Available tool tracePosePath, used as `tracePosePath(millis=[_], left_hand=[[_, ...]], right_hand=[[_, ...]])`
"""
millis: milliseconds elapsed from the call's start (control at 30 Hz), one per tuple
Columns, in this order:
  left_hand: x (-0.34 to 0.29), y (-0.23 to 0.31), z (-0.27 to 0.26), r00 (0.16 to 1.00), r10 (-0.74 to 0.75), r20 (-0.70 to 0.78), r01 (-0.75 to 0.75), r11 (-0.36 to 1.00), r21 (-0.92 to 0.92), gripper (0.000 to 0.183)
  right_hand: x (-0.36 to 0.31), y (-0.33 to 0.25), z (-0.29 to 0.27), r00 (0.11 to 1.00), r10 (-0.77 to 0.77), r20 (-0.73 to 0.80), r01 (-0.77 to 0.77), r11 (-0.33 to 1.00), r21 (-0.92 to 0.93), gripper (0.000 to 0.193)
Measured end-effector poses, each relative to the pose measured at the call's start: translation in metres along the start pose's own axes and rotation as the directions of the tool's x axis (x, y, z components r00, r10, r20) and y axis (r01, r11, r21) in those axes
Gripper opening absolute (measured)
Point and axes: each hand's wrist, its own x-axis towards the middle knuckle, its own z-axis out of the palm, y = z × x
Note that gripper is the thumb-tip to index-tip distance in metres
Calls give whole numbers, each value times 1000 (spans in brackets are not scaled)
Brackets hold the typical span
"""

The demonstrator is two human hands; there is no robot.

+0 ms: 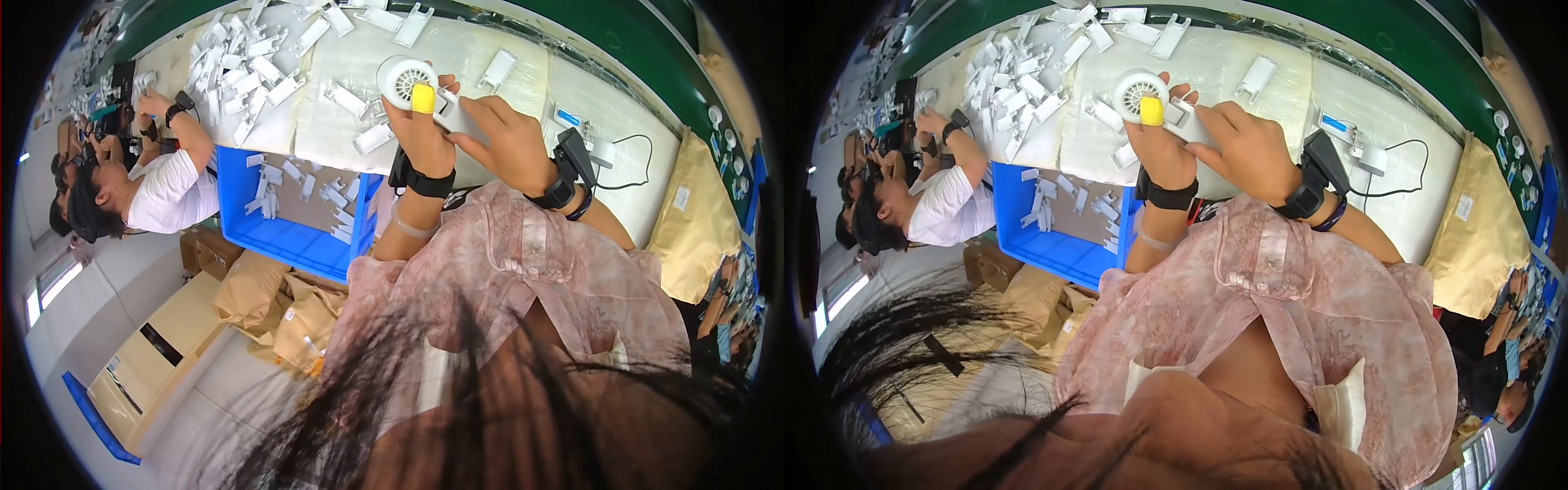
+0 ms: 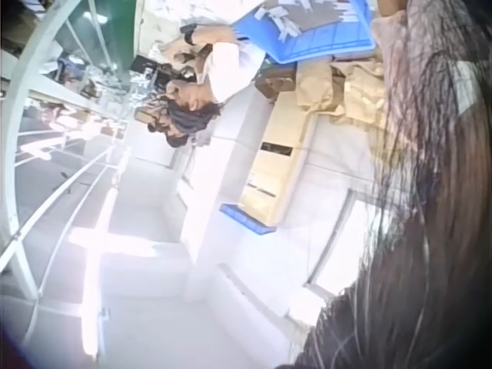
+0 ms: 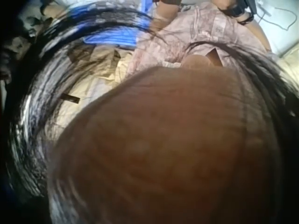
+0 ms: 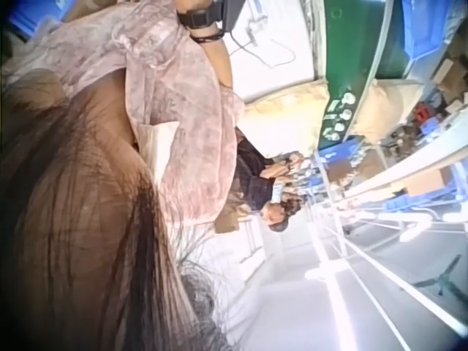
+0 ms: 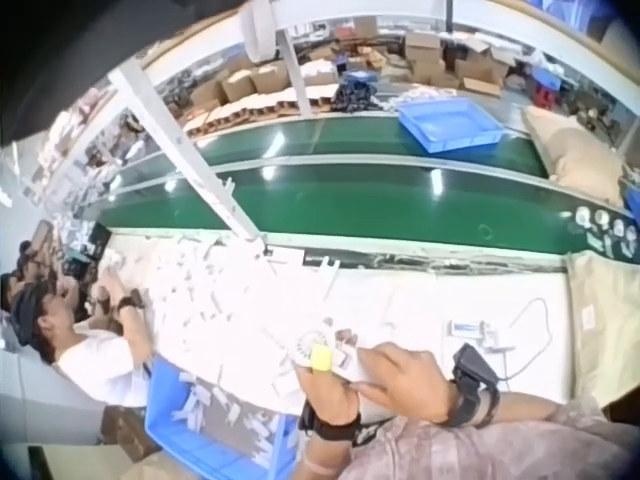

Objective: The person assembles handheld fans by connecting a battery to a motor and fitting them into a white plastic housing. They then snap the covers onto the housing and place the completed fan onto the conveyor belt.

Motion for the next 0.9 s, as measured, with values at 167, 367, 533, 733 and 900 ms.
tracePosePath(millis=[167, 367, 533, 733, 900], left_hand=[[3, 6, 3, 1000, 19, -10, -19, 999, -32, 41], [4, 4, 2, 999, 24, 46, -21, 998, -57, 39], [4, 2, 1, 999, 8, 42, -6, 998, -55, 39], [2, 5, 3, 1000, -7, 29, 8, 998, -54, 39], [1, 4, 5, 1000, -17, 7, 17, 996, -90, 38]], right_hand=[[1, -2, -12, 996, -55, -76, 59, 997, 50, 43], [10, 6, -20, 979, 191, 71, -204, 921, 333, 43], [9, 11, -18, 972, 157, 175, -215, 896, 390, 42], [10, 14, -20, 964, 146, 223, -231, 876, 423, 42], [6, 11, -10, 995, 55, 84, -75, 966, 249, 44]])
